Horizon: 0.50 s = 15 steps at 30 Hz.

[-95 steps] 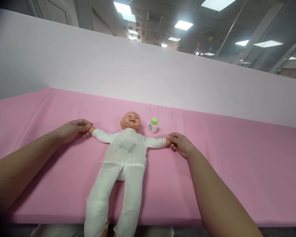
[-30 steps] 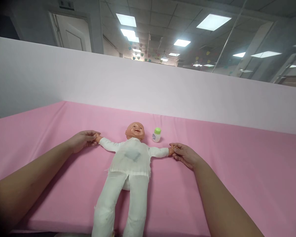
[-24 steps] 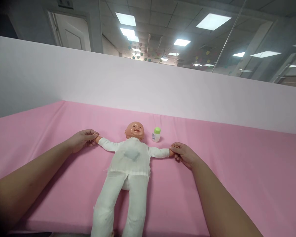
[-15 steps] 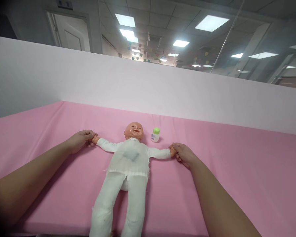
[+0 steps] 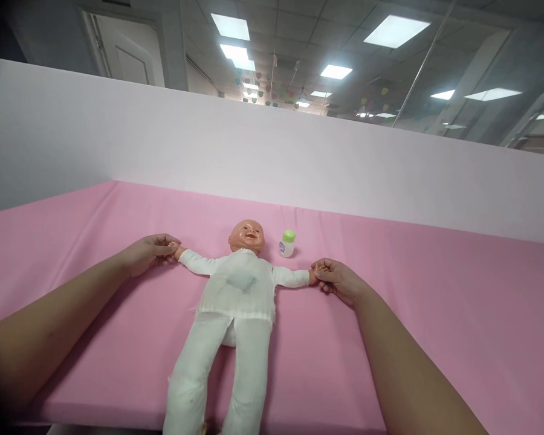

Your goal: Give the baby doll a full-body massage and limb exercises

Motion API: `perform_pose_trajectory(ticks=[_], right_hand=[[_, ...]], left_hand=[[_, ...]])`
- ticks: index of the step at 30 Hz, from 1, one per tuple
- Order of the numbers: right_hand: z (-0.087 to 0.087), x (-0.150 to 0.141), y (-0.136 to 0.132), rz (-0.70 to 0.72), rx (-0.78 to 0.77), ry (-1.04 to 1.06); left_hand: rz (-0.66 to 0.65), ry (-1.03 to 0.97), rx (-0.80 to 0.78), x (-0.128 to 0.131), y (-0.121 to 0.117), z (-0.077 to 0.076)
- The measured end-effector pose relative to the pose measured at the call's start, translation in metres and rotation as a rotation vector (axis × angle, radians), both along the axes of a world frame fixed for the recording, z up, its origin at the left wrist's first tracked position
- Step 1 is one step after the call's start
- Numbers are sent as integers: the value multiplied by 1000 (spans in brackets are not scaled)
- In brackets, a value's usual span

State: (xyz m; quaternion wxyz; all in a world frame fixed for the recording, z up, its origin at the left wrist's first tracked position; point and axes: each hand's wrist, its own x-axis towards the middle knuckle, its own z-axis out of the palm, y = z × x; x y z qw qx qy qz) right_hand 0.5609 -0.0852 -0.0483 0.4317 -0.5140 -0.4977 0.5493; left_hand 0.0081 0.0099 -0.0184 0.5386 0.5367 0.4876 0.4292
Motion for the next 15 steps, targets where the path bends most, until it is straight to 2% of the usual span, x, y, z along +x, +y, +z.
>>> perform_pose_trajectory(ticks=[10,15], right_hand=[[-5,-5,5,-153,14,-92],[-5,-1,4,-143,24,-35]], left_hand=[[56,-1,-4,2,3,-2],[47,-39,-35,2,2,0]])
